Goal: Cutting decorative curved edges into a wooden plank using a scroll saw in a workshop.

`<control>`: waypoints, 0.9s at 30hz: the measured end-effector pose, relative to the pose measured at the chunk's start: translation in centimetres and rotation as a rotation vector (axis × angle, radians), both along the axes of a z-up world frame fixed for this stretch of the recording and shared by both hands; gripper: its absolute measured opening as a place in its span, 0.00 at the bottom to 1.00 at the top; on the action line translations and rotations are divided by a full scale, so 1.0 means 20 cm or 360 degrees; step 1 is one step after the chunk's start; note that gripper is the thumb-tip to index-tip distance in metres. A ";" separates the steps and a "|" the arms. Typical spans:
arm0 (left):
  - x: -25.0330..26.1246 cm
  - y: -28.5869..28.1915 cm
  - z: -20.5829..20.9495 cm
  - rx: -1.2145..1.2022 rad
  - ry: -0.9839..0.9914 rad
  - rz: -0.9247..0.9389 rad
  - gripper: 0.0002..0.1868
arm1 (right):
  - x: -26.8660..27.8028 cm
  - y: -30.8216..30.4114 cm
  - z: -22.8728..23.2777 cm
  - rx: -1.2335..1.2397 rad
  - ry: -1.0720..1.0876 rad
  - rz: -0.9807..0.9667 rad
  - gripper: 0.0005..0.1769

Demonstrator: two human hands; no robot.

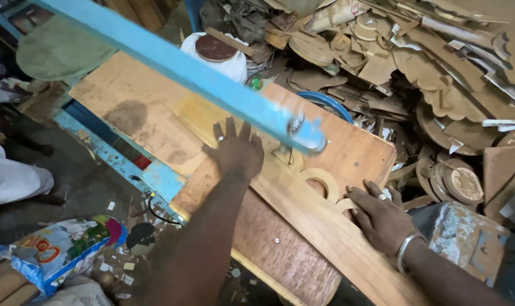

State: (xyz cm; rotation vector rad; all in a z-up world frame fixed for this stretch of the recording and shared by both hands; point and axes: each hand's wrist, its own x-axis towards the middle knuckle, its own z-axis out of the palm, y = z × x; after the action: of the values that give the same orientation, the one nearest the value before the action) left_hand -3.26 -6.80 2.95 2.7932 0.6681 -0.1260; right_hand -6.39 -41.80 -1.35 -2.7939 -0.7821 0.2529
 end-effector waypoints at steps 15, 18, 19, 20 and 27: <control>0.05 0.05 -0.03 0.0013 -0.0099 -0.0073 0.30 | -0.05 0.05 0.01 0.0087 -0.0078 -0.0017 0.25; 0.05 0.05 -0.02 0.0010 -0.0095 -0.0089 0.30 | -0.05 0.05 0.00 0.0087 -0.0091 -0.0013 0.25; 0.05 0.05 -0.01 0.0000 -0.0072 -0.0094 0.29 | -0.05 0.05 0.00 0.0088 -0.0093 -0.0010 0.25; 0.04 0.05 -0.01 -0.0003 -0.0070 -0.0095 0.29 | -0.05 0.05 0.00 0.0085 -0.0092 -0.0011 0.25; 0.02 0.04 0.04 0.0042 -0.0048 -0.0138 0.30 | -0.10 0.04 0.02 0.0106 -0.0017 -0.0063 0.27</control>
State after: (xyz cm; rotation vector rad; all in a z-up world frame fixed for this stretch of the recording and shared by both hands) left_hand -2.86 -5.96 3.70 2.8441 0.5453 -0.0919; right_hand -8.31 -40.94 -1.00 -2.7473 -0.7229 0.2010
